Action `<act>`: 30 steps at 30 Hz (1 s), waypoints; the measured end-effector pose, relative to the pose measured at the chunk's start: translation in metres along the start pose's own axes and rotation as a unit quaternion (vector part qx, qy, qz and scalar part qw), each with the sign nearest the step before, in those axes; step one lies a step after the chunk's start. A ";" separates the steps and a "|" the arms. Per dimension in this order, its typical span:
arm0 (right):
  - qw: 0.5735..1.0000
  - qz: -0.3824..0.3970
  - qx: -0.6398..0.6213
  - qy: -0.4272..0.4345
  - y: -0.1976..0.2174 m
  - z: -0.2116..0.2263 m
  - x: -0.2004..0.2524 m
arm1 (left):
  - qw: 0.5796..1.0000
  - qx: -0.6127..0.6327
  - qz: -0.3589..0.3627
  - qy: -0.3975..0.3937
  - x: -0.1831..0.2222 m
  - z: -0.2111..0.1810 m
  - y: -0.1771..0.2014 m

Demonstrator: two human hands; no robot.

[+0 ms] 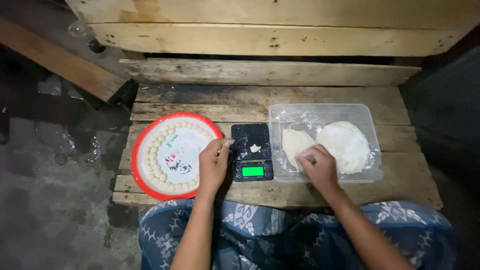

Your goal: Pinching small pieces of dough, weighing them on a scale, and rolling them into balls.

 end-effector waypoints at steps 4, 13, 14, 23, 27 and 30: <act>0.997 0.026 -0.006 -0.079 0.040 -0.017 0.019 | 1.000 -0.010 0.005 -0.020 0.004 -0.002 -0.003; 0.988 -0.008 -0.042 -0.147 0.039 -0.036 0.040 | 0.999 -0.037 0.023 -0.013 0.011 0.007 -0.012; 0.989 -0.007 -0.045 -0.141 0.037 -0.032 0.039 | 0.999 -0.041 0.018 -0.006 0.012 0.015 -0.013; 0.977 0.013 -0.087 -0.196 0.024 -0.047 0.041 | 0.991 -0.114 0.019 -0.066 0.004 -0.017 -0.018; 0.983 0.011 -0.073 -0.167 0.030 -0.022 0.035 | 0.965 -0.209 0.032 -0.157 0.015 0.021 -0.052; 0.983 0.015 -0.087 -0.162 0.025 -0.026 0.038 | 0.926 -0.309 0.062 -0.208 0.022 0.030 -0.079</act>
Point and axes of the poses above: each hand's wrist, its own x-axis away from the middle knuckle, its own y-axis out of the back of the hand, z = x × y, the point moved 7 cm from there along -x, towards the middle knuckle, and after that the axes turned 11 degrees about -y, right-handed, at the moved point
